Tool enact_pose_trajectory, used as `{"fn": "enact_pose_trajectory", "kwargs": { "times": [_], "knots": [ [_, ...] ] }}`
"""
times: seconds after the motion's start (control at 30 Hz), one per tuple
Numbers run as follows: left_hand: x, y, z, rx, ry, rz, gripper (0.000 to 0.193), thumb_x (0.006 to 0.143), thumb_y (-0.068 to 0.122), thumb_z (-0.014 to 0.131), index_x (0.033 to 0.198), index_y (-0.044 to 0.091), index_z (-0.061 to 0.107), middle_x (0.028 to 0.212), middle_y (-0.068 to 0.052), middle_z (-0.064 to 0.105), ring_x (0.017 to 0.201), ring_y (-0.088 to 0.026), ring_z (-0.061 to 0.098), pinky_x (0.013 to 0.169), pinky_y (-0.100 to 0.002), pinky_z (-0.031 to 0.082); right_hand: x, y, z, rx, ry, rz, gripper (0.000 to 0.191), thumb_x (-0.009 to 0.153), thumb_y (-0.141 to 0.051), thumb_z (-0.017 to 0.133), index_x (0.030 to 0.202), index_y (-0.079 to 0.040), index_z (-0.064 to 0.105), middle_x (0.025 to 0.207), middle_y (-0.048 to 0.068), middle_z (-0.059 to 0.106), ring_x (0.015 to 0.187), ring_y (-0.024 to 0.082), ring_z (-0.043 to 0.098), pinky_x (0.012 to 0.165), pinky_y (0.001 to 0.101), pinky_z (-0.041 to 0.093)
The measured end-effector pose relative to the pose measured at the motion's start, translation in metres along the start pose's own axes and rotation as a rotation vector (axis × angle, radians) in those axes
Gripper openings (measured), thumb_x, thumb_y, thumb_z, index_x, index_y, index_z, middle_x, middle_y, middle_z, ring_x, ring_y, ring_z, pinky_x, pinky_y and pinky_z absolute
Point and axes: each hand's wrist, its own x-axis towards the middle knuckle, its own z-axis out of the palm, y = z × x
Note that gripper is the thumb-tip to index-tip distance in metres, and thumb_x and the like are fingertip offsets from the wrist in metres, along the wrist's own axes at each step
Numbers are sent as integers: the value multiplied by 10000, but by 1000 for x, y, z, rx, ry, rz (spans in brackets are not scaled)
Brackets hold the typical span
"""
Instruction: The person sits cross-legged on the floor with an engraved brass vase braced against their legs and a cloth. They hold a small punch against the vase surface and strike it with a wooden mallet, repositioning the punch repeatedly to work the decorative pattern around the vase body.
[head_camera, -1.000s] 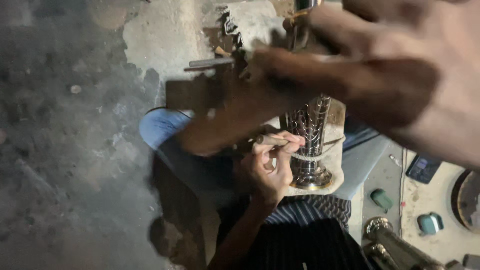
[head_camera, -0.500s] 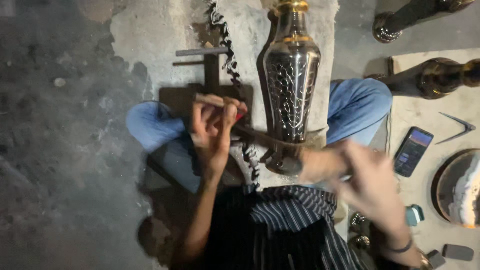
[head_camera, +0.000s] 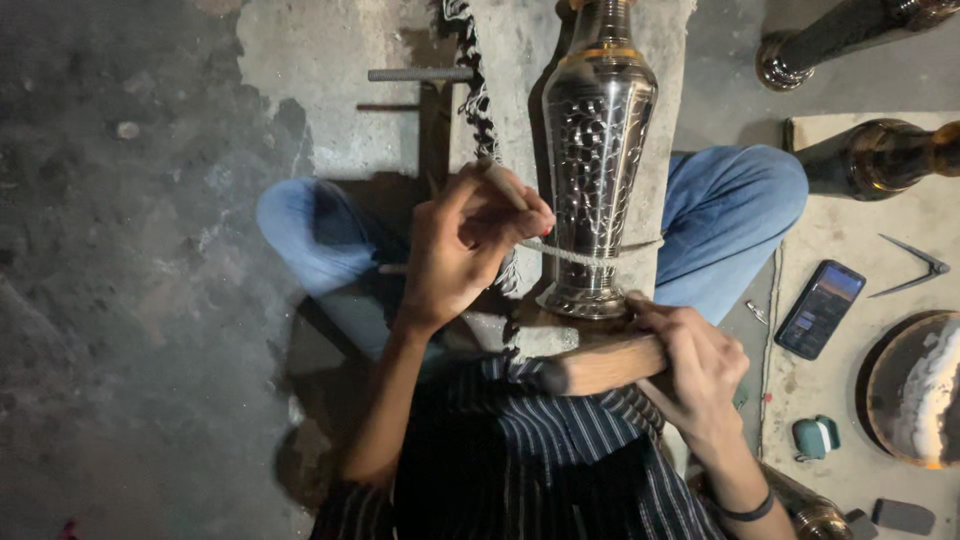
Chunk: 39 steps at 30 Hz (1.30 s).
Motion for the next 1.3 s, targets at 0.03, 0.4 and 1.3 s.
{"fn": "enact_pose_trajectory", "kwargs": {
  "times": [0.03, 0.4, 1.3],
  "knots": [
    [1, 1, 0, 5, -21, 11, 145, 998, -10, 731, 1032, 3, 590, 1008, -74, 731, 969, -116, 727, 877, -270, 619, -3, 3, 2, -3, 14, 26, 535, 708, -327, 767, 1086, 30, 643, 986, 117, 698, 819, 273, 701, 659, 373, 526],
    [26, -8, 12, 114, -209, 310, 222, 1090, 115, 680, 1294, 81, 598, 1133, -42, 749, 1007, -128, 784, 897, -248, 708, -16, 67, 22, 646, 524, 446, 416, 1040, -127, 790, 1329, -17, 511, 1095, 66, 716, 926, 133, 695, 869, 235, 537],
    [50, -5, 44, 529, -573, 389, 585, 830, -152, 546, 1378, 51, 557, 954, -140, 755, 945, -180, 775, 634, -215, 641, 4, 104, -49, 642, 343, 557, 226, 1053, 92, 631, 1248, -1, 564, 1019, 105, 613, 831, 171, 578, 785, 262, 487]
  ]
}}
